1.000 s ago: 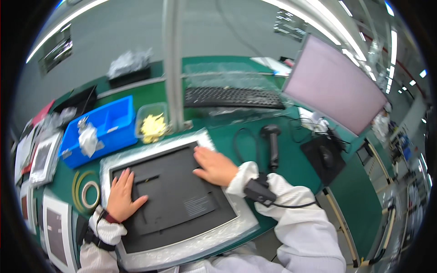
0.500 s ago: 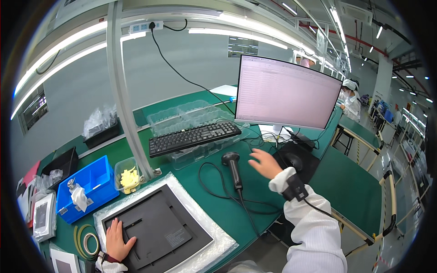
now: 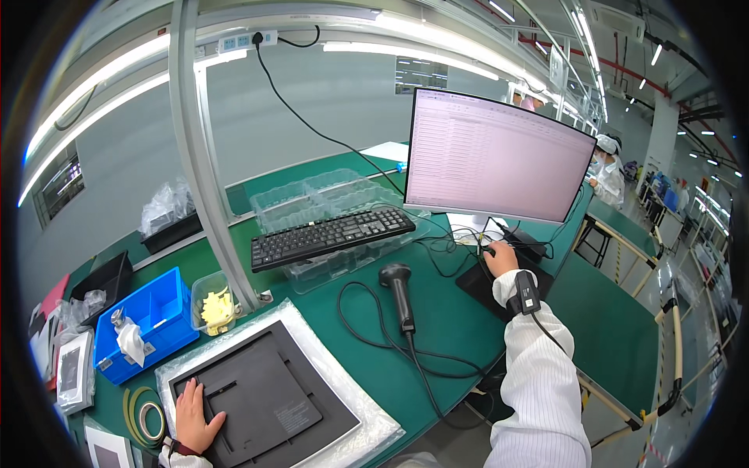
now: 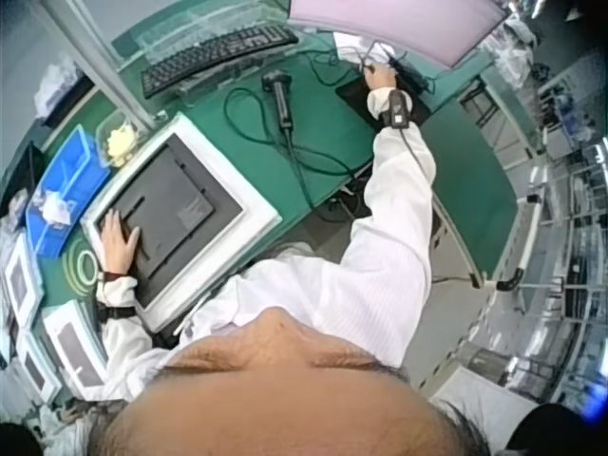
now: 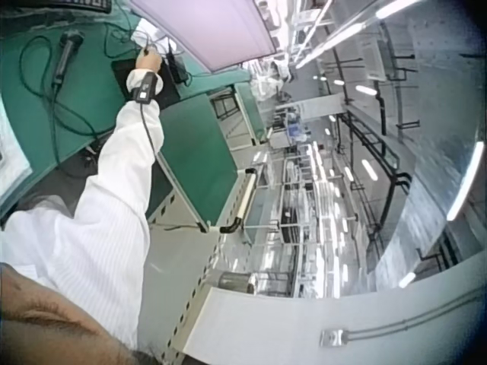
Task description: Cleaning an electronic screen with alcohol, assembling parts, scanning a barcode, and installing a back panel.
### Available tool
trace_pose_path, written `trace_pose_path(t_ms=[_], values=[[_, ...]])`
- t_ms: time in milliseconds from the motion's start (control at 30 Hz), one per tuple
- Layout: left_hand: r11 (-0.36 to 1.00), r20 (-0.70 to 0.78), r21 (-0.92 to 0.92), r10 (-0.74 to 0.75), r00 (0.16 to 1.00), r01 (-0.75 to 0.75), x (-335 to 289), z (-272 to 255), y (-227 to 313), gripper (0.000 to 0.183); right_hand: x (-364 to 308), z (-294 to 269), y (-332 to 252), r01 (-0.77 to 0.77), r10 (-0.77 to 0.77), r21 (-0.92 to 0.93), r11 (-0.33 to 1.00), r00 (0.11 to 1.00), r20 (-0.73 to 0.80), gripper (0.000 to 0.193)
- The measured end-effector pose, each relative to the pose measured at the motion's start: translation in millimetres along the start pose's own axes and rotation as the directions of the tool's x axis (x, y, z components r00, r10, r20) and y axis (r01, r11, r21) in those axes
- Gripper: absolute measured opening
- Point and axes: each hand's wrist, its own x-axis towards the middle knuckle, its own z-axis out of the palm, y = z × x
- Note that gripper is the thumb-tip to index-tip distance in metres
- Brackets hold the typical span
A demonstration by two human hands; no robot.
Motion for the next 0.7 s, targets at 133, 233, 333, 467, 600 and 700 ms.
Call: trace_pose_path(t_ms=[133,233,333,467,600,700], values=[[1.000,0.008,-0.010,-0.029,1.000,0.029,-2,-5,5,0.072,-9,-6,6,-0.148,0.180,-0.253,0.956,0.977,0.110,0.037],[0.999,0.012,-0.005,-0.031,0.999,0.031,-2,-6,7,0.071,-27,-16,20,-0.128,0.213,-0.345,0.930,0.952,0.220,0.051],[0.999,0.015,-0.017,-0.039,0.999,0.040,-1,-10,10,0.070,-46,-21,34,-0.097,0.176,-0.287,0.953,0.948,0.266,0.057],[0.999,0.034,-0.004,-0.049,0.998,0.049,-1,-9,8,0.070,-63,-14,43,-0.039,0.066,-0.167,0.985,0.985,0.161,0.057],[0.999,0.021,-0.010,-0.045,0.999,0.045,-1,-7,7,0.070,-67,-3,42,-0.059,0.071,-0.150,0.987,0.995,0.075,0.053],[0.999,0.013,-0.016,-0.033,0.999,0.033,-1,-5,5,0.070,-69,5,44,-0.067,0.069,-0.186,0.980,0.998,0.007,0.051]])
